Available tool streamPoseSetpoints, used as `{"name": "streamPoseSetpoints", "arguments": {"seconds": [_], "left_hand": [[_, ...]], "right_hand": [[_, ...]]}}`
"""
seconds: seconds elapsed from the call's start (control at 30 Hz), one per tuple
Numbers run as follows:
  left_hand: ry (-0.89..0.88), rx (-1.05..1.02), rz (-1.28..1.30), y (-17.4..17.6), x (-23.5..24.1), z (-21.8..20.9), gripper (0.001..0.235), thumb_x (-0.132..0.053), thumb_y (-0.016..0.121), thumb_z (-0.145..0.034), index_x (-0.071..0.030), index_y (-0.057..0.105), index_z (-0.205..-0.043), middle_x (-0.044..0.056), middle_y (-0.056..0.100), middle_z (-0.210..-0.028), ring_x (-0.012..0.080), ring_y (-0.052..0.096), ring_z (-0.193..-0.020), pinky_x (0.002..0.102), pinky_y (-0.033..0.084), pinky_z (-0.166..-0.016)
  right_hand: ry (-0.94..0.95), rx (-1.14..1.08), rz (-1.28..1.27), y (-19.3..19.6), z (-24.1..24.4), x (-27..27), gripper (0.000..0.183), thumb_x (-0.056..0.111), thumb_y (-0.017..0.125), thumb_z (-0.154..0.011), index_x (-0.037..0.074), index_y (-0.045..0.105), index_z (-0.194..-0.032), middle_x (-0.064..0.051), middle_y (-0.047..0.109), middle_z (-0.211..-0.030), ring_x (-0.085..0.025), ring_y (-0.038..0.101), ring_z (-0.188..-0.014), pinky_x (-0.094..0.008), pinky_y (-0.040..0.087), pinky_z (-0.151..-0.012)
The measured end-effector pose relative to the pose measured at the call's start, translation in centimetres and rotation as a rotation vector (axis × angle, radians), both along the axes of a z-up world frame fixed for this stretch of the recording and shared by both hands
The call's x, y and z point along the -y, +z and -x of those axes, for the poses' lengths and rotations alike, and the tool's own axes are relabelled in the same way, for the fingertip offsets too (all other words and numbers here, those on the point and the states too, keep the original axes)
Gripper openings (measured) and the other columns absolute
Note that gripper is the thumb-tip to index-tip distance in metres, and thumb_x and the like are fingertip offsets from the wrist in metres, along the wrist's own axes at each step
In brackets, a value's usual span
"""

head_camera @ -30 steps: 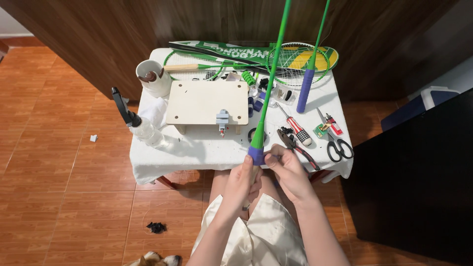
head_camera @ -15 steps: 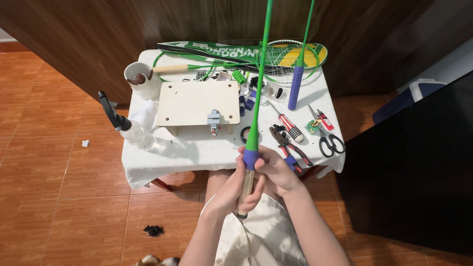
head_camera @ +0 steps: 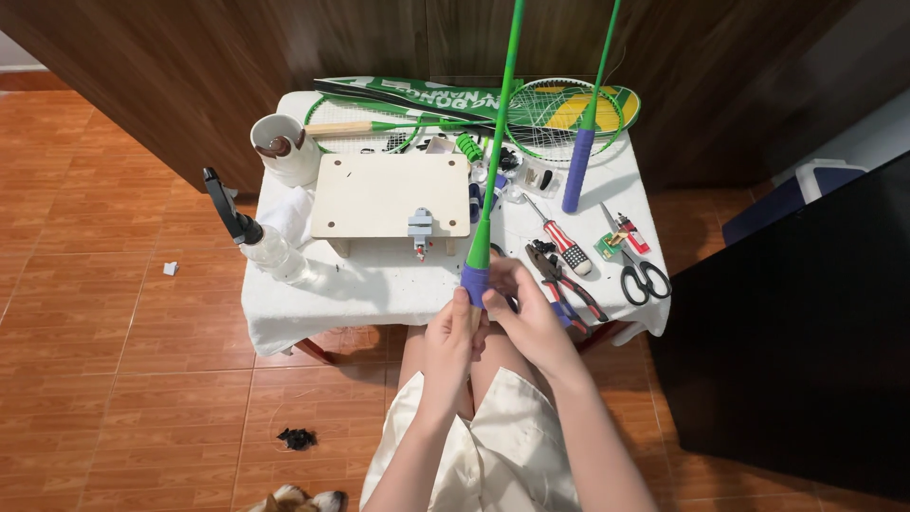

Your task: The person wraps a purple grip tape around the handle of a green badminton racket. They start at the base of the handle and spiral the tape upwards, overlapping each layer to cover the entire grip area.

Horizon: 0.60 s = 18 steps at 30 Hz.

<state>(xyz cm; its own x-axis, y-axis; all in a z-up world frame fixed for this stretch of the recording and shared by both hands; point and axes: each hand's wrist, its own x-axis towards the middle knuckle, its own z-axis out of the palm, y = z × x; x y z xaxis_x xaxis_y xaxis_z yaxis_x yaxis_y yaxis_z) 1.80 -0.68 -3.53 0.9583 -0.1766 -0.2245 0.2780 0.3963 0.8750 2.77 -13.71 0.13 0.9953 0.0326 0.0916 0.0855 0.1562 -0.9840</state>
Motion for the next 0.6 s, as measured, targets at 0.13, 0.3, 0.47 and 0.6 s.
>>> {"name": "streamPoseSetpoints", "arguments": {"seconds": [0.13,0.3,0.47,0.6], "left_hand": [[-0.023,0.026,0.022,-0.6,-0.3,0.0,0.055,-0.052,0.044,-0.106,-0.006,0.057,-0.079,-0.005,0.043,-0.058,0.0035,0.035,-0.05,0.022,0.026,-0.045],[-0.07,-0.039,0.074,-1.1,-0.4,0.0,0.057,-0.055,0.042,-0.105,-0.006,0.058,-0.08,-0.005,0.038,-0.055,0.0044,0.033,-0.046,0.023,0.025,-0.042],[-0.116,-0.149,0.084,1.2,-0.5,-0.2,0.063,-0.063,0.037,-0.103,-0.006,0.055,-0.081,-0.004,0.038,-0.056,0.0071,0.035,-0.046,0.024,0.028,-0.044],[-0.15,-0.234,0.054,1.5,-0.8,-0.2,0.065,-0.066,0.034,-0.101,-0.008,0.052,-0.08,-0.003,0.036,-0.054,0.0074,0.031,-0.045,0.024,0.024,-0.042]], "right_hand": [[0.093,-0.021,0.106,-2.4,0.5,1.2,0.033,0.029,0.067,-0.098,0.003,0.058,-0.117,-0.003,0.064,-0.11,-0.01,0.059,-0.107,-0.027,0.047,-0.099],[0.026,-0.102,-0.142,-3.3,0.8,2.4,0.028,0.024,0.072,-0.097,0.007,0.05,-0.091,-0.001,0.066,-0.097,-0.006,0.053,-0.092,-0.025,0.047,-0.087],[0.015,-0.162,-0.074,-3.5,0.8,2.8,0.028,0.025,0.071,-0.098,0.008,0.052,-0.088,0.004,0.056,-0.083,-0.005,0.044,-0.081,-0.022,0.039,-0.075],[-0.003,-0.145,-0.104,-4.5,0.3,2.8,0.027,0.025,0.07,-0.102,0.008,0.054,-0.089,0.005,0.055,-0.085,-0.005,0.043,-0.084,-0.021,0.038,-0.078]]}}
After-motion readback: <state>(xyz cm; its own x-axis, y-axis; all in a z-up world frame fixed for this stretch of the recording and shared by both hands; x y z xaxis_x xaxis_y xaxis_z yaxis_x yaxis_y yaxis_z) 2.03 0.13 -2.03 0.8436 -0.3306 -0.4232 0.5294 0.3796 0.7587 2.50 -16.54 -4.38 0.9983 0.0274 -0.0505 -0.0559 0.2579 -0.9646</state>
